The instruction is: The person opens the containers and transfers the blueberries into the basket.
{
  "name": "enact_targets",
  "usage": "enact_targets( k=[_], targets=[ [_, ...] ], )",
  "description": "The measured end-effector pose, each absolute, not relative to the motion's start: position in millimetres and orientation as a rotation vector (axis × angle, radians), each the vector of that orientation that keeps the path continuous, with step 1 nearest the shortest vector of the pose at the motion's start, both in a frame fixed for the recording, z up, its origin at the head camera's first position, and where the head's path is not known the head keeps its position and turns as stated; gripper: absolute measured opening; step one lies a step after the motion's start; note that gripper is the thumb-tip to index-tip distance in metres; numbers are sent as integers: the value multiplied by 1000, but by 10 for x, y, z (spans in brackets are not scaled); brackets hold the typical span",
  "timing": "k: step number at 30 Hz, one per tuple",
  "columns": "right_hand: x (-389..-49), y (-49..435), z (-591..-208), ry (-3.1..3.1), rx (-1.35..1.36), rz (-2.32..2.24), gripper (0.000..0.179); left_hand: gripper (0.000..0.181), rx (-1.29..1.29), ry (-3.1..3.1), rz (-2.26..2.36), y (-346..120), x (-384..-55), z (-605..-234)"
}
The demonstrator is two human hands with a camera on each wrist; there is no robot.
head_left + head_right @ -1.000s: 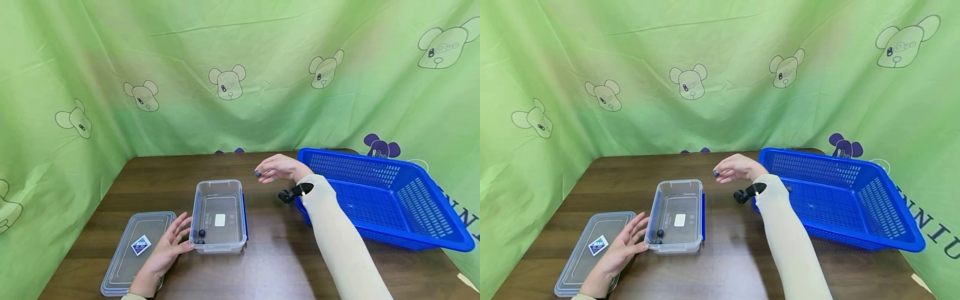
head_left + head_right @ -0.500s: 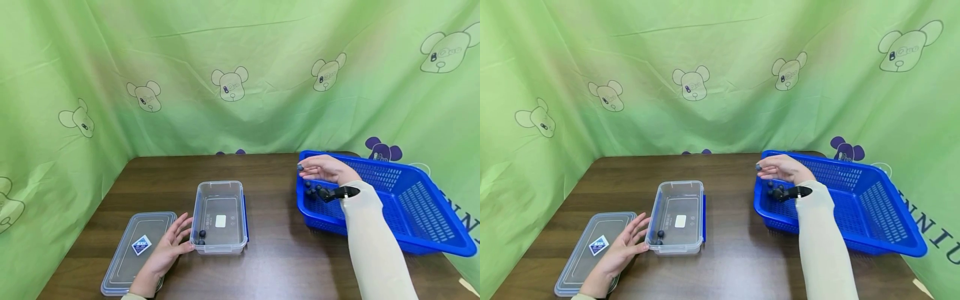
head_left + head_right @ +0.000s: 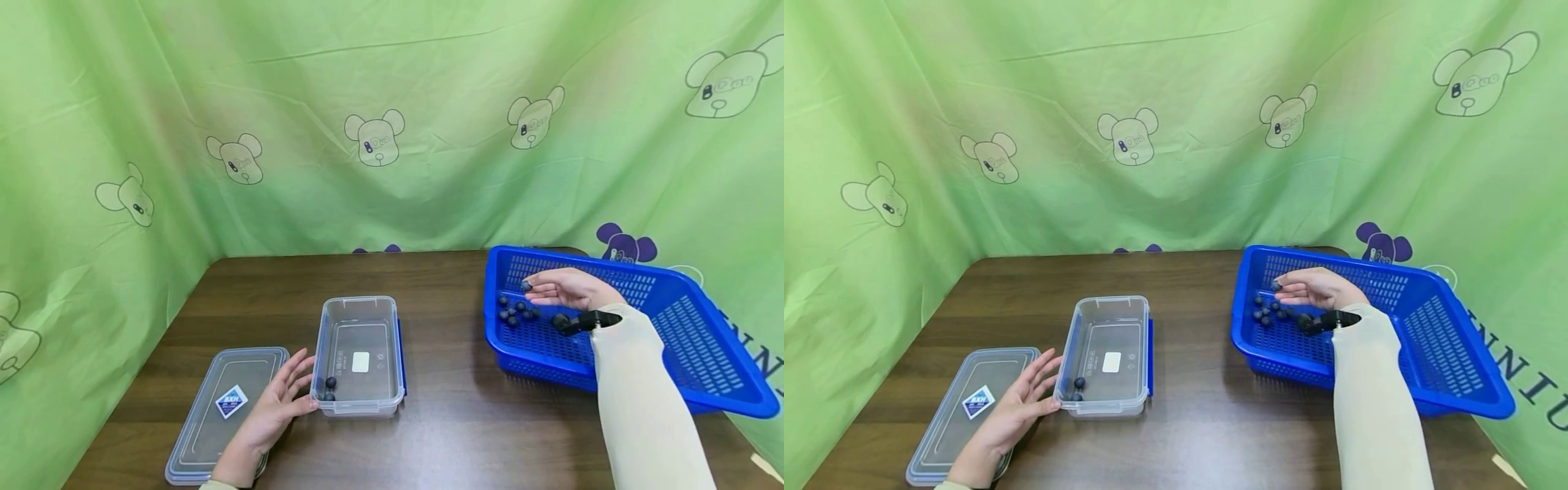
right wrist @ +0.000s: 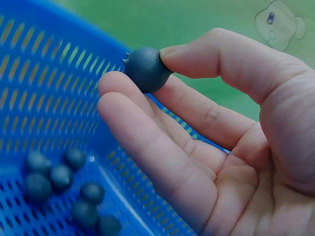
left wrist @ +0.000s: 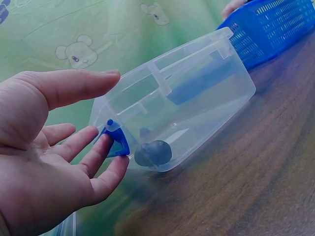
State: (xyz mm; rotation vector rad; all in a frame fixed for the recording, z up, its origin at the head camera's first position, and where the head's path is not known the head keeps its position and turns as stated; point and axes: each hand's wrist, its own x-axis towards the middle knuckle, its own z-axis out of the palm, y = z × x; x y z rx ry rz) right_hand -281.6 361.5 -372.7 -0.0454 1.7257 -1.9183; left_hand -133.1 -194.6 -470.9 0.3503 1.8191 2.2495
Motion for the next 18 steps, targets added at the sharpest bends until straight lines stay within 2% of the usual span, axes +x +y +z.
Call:
enact_targets(
  k=[7, 14, 18],
  targets=[
    [-2849, 3627, -3858, 1824, 68, -1724, 31, 95, 350, 1828, 2251, -1950, -1343, -4734],
    [-2864, 3566, -3989, 1978, 238, -1476, 10, 95, 346, 1825, 2251, -1941, -1338, -4713],
    [-2848, 3538, -4029, 2015, 267, -1413, 7, 95, 320, 1821, 2248, -1939, -1333, -4694]
  ],
)
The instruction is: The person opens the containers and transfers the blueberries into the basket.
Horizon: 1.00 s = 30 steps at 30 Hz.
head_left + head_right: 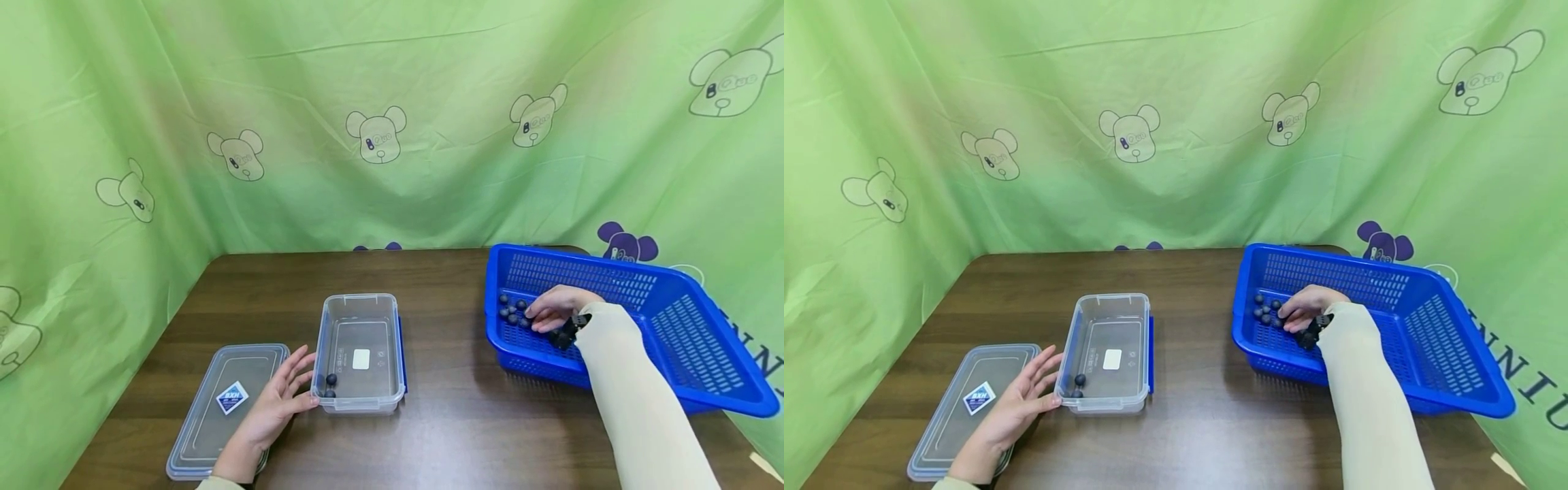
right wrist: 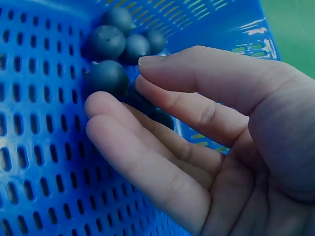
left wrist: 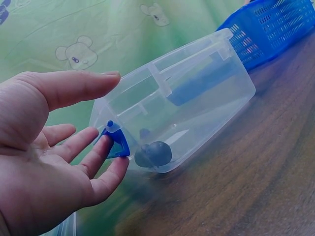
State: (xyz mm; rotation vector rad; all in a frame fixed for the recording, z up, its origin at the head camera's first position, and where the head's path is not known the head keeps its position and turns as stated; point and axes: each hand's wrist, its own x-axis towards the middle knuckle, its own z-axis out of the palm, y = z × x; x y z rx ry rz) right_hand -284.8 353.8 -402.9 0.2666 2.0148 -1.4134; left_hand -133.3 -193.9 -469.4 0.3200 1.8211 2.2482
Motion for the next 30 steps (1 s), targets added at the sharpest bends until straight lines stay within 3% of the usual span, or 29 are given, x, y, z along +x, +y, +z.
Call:
enact_targets(
  k=[7, 20, 30],
  targets=[
    [-2843, 3505, -4019, 2034, 263, -1403, 5, 96, 307, 1822, 2243, -1943, -1331, -4683],
    [-2891, 3490, -3709, 1916, -19, -1758, 29, 97, 323, 1820, 2249, -1943, -1351, -4708],
    [-2890, 3203, -3600, 1871, -164, -1837, 32, 96, 321, 1818, 2245, -1951, -1353, -4718]
  ],
)
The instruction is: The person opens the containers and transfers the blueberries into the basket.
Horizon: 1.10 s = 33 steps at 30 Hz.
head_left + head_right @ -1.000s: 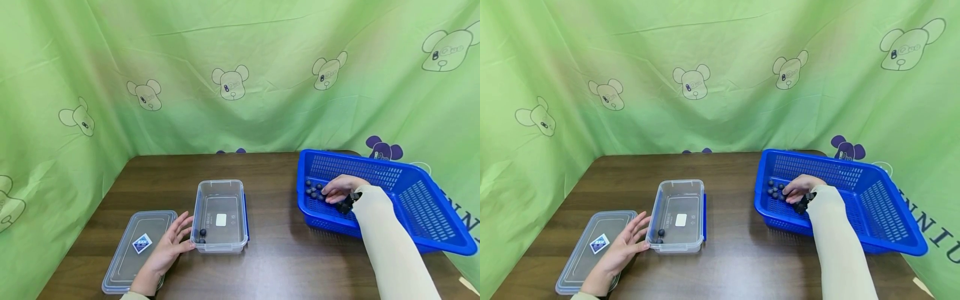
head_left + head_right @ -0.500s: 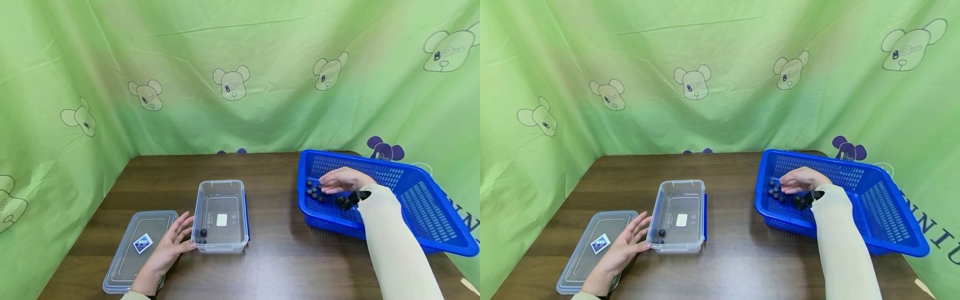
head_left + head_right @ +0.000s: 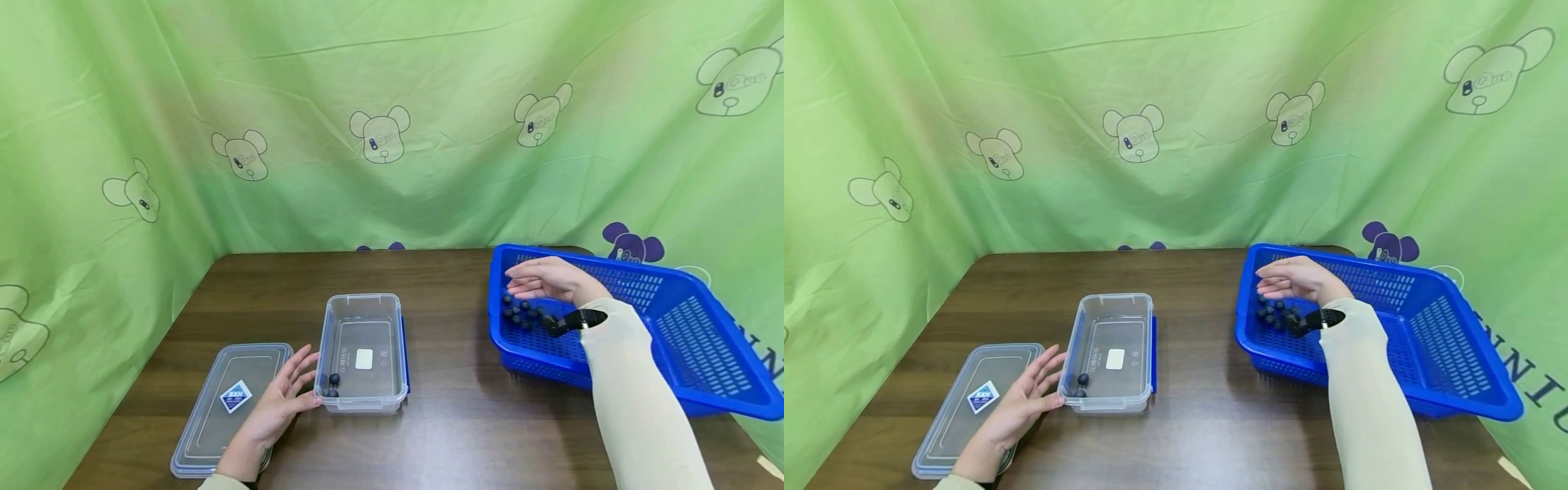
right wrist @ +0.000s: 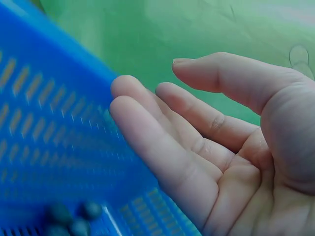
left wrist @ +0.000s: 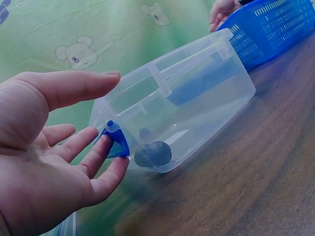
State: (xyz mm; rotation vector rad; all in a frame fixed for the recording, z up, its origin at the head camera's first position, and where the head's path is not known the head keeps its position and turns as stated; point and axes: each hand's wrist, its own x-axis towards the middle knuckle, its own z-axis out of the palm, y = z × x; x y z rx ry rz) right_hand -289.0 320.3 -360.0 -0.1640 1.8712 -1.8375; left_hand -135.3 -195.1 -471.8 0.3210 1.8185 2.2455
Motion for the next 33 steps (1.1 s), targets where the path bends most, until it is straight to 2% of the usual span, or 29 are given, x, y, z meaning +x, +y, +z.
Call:
enact_targets(
  k=[6, 14, 22, 33],
  targets=[
    [-2897, 2858, -3536, 1851, -284, -1830, 29, 96, 322, 1819, 2246, -1947, -1351, -4707],
    [-2953, 2199, -3541, 1896, -305, -1740, 20, 96, 344, 1829, 2249, -1942, -1354, -4728],
    [-2939, 1572, -3631, 1927, -340, -1606, 35, 96, 332, 1832, 2239, -1937, -1361, -4699],
    [-2826, 798, -3858, 1822, -389, -1454, 43, 96, 320, 1835, 2229, -1940, -1340, -4690]
  ],
)
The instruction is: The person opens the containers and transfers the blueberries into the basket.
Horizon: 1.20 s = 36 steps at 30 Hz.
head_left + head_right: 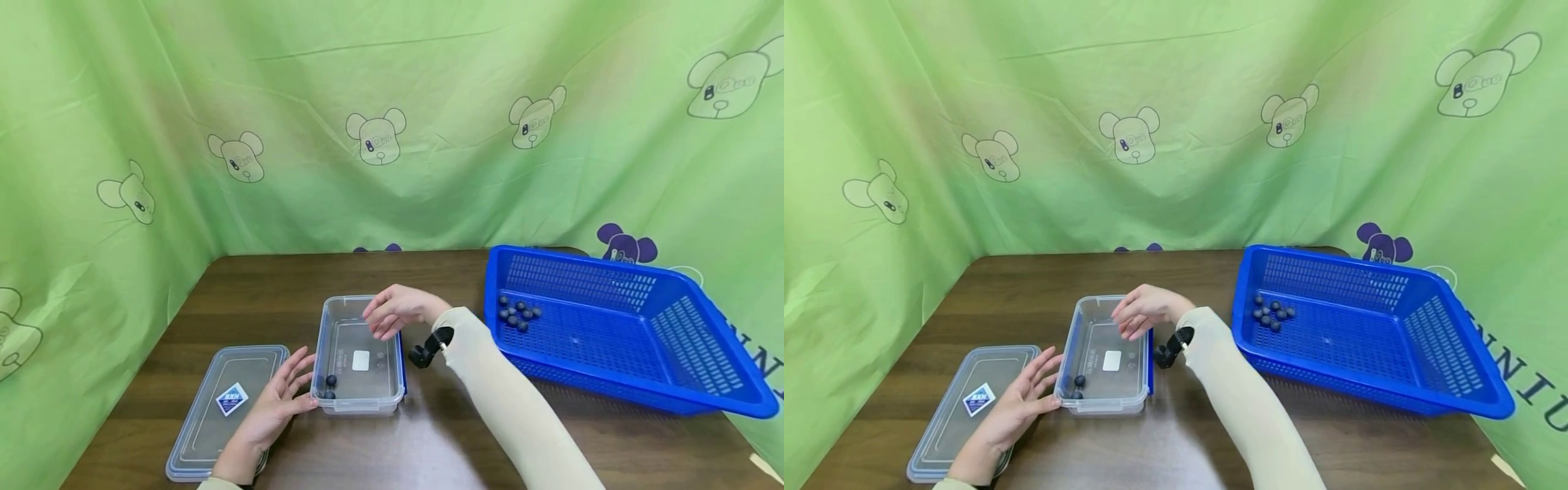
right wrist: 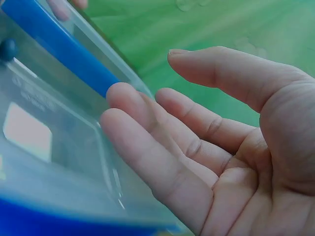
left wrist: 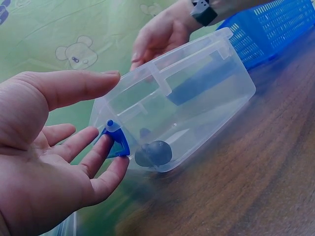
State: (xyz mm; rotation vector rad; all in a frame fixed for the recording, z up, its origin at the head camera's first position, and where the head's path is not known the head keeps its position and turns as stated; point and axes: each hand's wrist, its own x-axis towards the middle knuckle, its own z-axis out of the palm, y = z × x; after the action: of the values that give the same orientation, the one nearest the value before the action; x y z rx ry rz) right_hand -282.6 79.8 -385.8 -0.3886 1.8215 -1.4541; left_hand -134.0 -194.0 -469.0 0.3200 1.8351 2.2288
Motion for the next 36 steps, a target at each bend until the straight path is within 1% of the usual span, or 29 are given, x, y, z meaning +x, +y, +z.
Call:
enact_targets(
  k=[3, 6, 12, 15, 22, 29, 36],
  targets=[
    [-2795, 618, -3917, 1810, -389, -1418, 42, 95, 324, 1833, 2228, -1942, -1338, -4691],
    [-2764, 458, -3987, 1819, -395, -1367, 36, 95, 332, 1833, 2227, -1945, -1339, -4696],
    [-2705, 223, -4188, 1819, -354, -1274, 17, 95, 353, 1825, 2233, -1949, -1338, -4714],
    [-2678, 156, -4282, 1816, -325, -1221, 10, 95, 375, 1814, 2239, -1947, -1343, -4730],
    [-2630, 26, -4341, 1830, -379, -1082, 7, 91, 433, 1802, 2266, -1960, -1348, -4748],
    [-2560, -85, -4339, 1927, -375, -1009, 12, 92, 442, 1790, 2261, -1957, -1356, -4760],
    [-2463, -138, -4250, 2020, -409, -942, 12, 95, 419, 1794, 2259, -1954, -1348, -4754]
  ],
)
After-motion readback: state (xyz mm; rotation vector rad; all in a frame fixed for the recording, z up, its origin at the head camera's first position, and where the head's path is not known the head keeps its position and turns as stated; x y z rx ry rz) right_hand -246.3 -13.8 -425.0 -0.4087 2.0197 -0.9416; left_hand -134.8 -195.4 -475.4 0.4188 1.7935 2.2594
